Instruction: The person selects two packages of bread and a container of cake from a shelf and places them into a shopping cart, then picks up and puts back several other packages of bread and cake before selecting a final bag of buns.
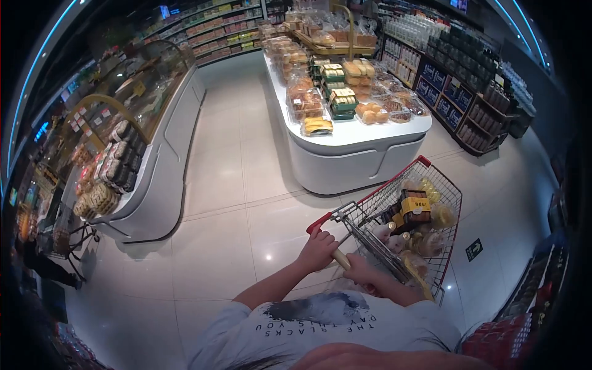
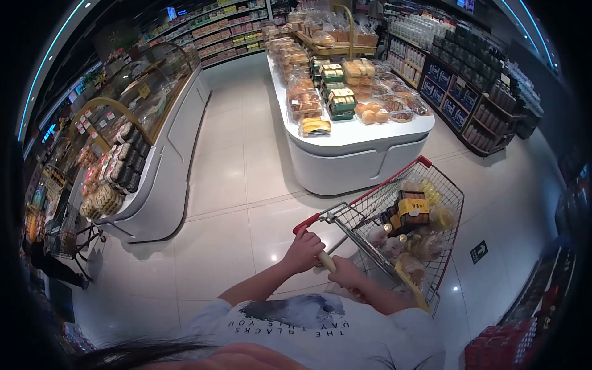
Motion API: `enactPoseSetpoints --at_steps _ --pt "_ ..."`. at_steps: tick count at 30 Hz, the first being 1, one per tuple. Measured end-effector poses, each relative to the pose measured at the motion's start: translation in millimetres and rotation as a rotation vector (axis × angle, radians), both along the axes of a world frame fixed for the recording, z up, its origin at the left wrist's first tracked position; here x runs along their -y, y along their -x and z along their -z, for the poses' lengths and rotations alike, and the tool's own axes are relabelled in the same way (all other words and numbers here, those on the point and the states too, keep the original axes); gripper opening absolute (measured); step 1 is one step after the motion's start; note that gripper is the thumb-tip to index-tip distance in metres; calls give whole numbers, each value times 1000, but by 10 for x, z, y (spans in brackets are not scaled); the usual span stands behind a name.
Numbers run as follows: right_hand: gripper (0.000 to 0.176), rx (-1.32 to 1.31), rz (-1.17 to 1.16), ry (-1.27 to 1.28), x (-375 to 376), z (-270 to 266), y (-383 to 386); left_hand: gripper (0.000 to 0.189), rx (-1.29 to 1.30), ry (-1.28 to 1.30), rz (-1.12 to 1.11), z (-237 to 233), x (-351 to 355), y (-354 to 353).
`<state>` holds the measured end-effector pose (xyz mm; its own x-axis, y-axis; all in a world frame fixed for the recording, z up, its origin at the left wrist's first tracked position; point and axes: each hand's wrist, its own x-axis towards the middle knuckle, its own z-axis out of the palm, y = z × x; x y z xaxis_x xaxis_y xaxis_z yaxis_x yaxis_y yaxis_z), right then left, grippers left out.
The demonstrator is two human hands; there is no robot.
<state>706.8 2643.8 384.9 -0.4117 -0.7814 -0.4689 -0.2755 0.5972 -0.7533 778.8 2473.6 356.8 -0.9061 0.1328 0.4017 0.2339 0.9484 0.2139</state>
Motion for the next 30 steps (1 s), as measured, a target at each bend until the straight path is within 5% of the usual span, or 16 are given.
enactPoseSetpoints --at_steps 14,21,30 --pt "39 217 -41 -24 614 -46 -1077 16 -127 31 24 29 707 -1194" --pt "47 -8 -201 106 1210 387 -1576 14 -162 71 -80 -53 1177 -1754" --pt "35 134 -106 106 1922 -83 -2509 18 -225 -15 -137 -150 1860 -2625"
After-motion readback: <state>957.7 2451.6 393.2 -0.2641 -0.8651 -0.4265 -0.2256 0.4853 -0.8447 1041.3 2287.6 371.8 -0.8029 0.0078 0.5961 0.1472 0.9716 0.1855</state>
